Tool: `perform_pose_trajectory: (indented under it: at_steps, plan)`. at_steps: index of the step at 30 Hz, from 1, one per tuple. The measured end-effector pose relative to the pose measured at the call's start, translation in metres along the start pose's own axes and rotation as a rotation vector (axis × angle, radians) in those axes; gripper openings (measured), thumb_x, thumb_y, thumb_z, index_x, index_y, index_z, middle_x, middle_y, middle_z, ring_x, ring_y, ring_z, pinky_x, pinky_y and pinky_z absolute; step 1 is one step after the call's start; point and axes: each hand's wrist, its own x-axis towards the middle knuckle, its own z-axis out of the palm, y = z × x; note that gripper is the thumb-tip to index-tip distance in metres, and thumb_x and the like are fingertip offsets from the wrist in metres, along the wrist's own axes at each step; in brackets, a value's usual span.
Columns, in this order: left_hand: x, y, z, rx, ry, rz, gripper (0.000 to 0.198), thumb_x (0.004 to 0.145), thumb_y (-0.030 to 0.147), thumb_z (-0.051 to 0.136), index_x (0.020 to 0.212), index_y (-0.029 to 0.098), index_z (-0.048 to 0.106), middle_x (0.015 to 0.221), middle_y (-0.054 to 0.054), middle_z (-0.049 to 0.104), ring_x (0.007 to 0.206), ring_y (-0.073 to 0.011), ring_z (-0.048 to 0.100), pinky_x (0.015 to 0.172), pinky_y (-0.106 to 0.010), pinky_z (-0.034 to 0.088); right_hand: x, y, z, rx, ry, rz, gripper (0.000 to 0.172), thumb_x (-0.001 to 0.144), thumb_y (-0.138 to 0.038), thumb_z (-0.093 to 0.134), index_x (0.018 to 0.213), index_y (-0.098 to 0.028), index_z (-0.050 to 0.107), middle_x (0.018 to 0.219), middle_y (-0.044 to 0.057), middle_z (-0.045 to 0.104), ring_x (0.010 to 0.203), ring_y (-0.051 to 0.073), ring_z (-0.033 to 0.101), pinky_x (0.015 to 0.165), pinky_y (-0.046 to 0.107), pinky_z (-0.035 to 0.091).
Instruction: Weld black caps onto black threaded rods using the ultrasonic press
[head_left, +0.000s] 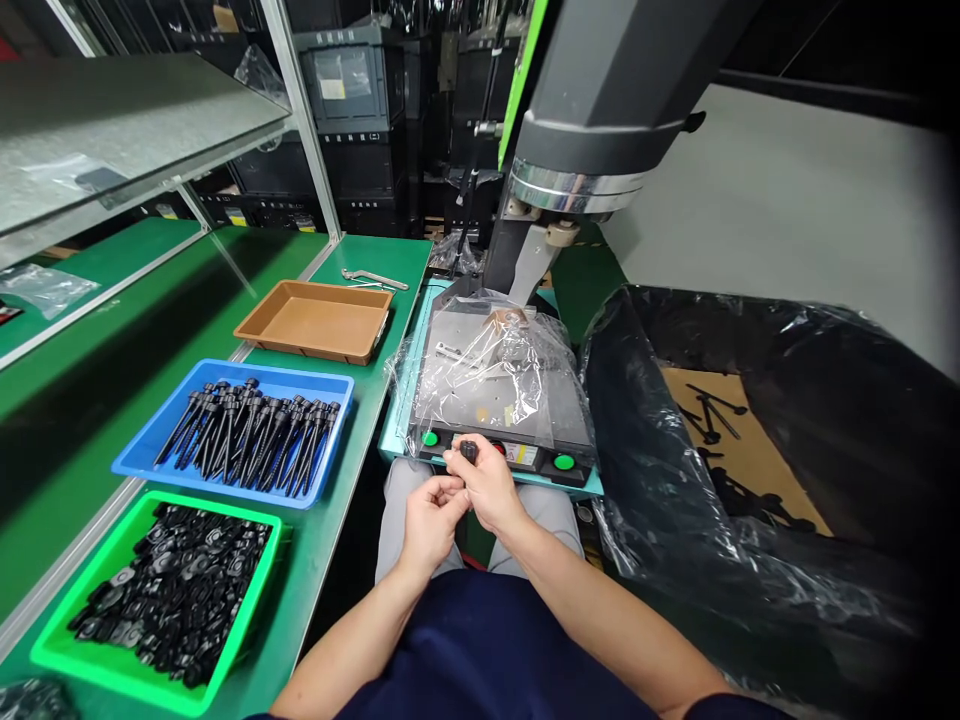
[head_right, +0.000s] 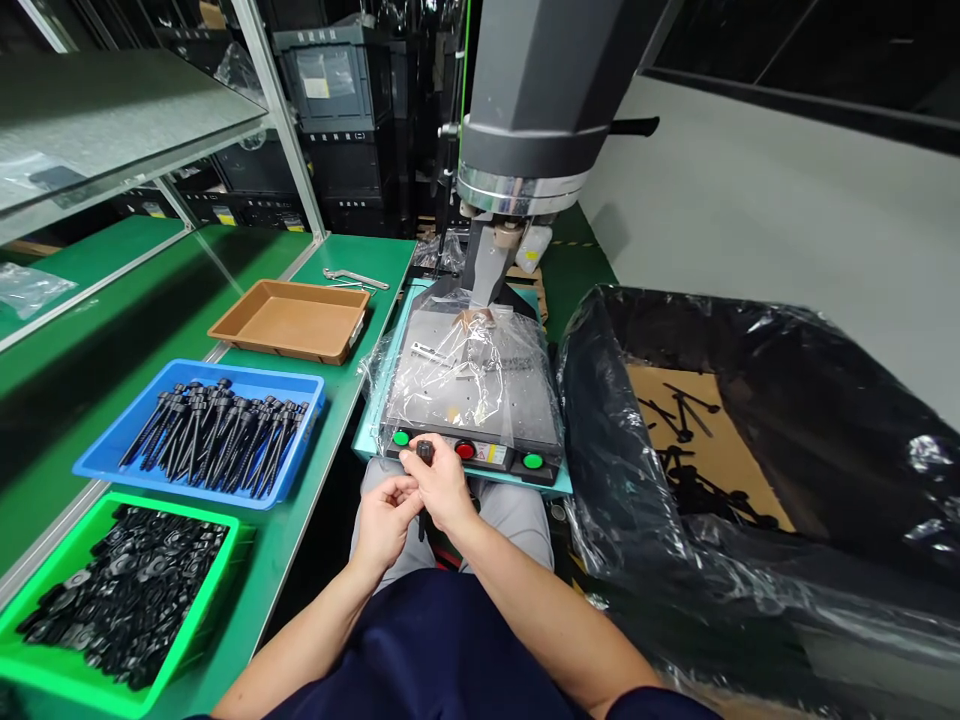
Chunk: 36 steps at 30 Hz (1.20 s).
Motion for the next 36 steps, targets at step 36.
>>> perform_pose_trajectory:
  at_steps: [36]
  plan:
    - [0.047, 0.167, -0.247, 1.436, 1.022, -0.127, 0.026, 0.087, 0.027, 0.051, 0.102, 0.019, 0.071, 0.106, -0.014, 0.071, 0.104, -0.0301, 0.063, 0.087, -0.040, 0.047, -0.034, 0.012, -0.097, 0.102, -0.146, 0.275, 0.060, 0.062, -0.050, 0.084, 0.107, -0.019, 0.058, 0.080, 0.004, 0.067, 0.073, 0.020, 0.063, 0.065, 0.030, 0.056]
